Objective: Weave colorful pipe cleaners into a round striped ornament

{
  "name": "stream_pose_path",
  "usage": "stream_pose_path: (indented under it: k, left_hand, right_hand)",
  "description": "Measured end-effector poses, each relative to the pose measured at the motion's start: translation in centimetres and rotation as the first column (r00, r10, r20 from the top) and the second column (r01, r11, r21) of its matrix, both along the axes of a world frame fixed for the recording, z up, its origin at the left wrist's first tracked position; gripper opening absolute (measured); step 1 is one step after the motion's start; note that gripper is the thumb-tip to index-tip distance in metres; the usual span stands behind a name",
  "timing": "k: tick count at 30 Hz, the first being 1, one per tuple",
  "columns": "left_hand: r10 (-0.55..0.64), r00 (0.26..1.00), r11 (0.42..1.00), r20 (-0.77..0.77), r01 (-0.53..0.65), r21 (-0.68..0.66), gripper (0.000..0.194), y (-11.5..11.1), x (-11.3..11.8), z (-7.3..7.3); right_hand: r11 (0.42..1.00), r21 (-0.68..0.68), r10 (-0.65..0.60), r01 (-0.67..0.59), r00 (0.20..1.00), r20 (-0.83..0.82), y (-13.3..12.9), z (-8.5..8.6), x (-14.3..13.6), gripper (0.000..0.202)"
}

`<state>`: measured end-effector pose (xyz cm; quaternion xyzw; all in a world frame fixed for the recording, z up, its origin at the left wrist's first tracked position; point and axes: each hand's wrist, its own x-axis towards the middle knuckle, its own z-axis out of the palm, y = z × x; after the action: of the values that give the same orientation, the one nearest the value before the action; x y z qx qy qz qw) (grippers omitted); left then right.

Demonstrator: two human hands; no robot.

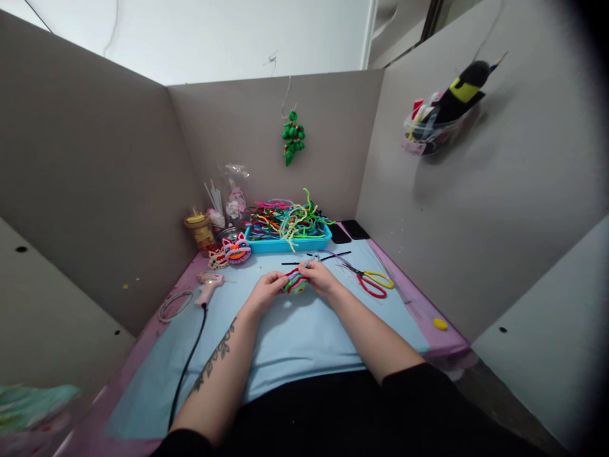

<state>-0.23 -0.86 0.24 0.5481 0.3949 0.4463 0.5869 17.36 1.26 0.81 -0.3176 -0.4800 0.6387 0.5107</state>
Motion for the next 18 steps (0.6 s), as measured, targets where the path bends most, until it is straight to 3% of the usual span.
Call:
stream_pose_path:
  k: [4, 8, 13, 18]
  left_hand:
    - [0.006, 0.990, 0.994, -0.139, 0.009, 0.107, 0.031, -0.07, -0.26, 0.13]
    - [0.013, 0.967, 0.983, -0.254, 0.034, 0.179, 0.030, -0.44, -0.55, 0.74]
    - [-0.031, 0.975, 0.988, -0.221, 0.064, 0.140, 0.036, -0.60, -0.53, 0.82]
    - [0.037, 0.980, 0.984, -0.193, -0.002, 0.177, 0.039, -0.27, -0.40, 0.09]
  right_hand:
    - [0.998, 0.007, -0.058, 0.058, 0.998, 0.019, 0.12, -0.13, 0.09, 0.030]
    - [0.999, 0.025, -0.028, 0.027, 0.999, 0.028, 0.16, -0.09, 0.26, 0.028]
    - [1.000, 0.031, 0.000, -0.002, 0.999, 0.051, 0.14, -0.04, 0.39, 0.028]
    - [0.998, 0.067, -0.007, -0.002, 0.992, 0.129, -0.06, -0.06, 0.11, 0.024]
